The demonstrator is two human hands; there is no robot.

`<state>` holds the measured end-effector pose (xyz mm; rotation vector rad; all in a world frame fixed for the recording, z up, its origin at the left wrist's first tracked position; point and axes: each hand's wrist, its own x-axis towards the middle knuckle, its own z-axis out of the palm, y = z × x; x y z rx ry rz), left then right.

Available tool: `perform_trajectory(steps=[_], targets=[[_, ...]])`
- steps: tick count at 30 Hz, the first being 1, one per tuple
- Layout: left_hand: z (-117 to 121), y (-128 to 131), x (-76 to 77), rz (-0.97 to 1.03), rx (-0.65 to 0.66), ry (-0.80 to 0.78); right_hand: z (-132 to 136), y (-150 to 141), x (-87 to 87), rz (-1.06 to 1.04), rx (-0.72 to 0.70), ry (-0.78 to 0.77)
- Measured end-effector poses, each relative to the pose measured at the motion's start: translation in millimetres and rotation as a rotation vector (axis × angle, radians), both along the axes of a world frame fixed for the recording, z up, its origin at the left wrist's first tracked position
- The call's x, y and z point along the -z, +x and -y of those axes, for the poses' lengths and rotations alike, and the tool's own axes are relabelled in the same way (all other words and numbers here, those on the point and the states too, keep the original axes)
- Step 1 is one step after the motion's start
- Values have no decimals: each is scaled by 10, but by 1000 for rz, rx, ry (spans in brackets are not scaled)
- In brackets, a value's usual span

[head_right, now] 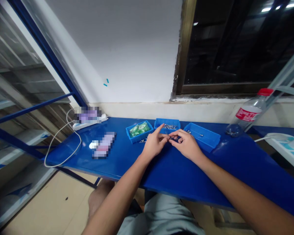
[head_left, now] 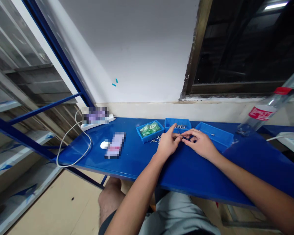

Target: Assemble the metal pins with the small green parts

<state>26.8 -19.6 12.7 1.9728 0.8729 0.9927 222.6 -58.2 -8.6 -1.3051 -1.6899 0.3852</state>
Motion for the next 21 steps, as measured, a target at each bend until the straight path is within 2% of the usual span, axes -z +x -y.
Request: perform_trajectory(steps=[5,15,18,21], targets=[[-30,-20,36,-1,-18,26,15,-28,-23,-78,-50,-43],[-12,-28,19,-115,57,145,14,-5,0,-41,25,-118],[-28,-1,17,-13,34,123,6,15,4,-58,-6,-127],[-80,25,38,207,16,-16,20,-1,-29,-86,-57,-146]])
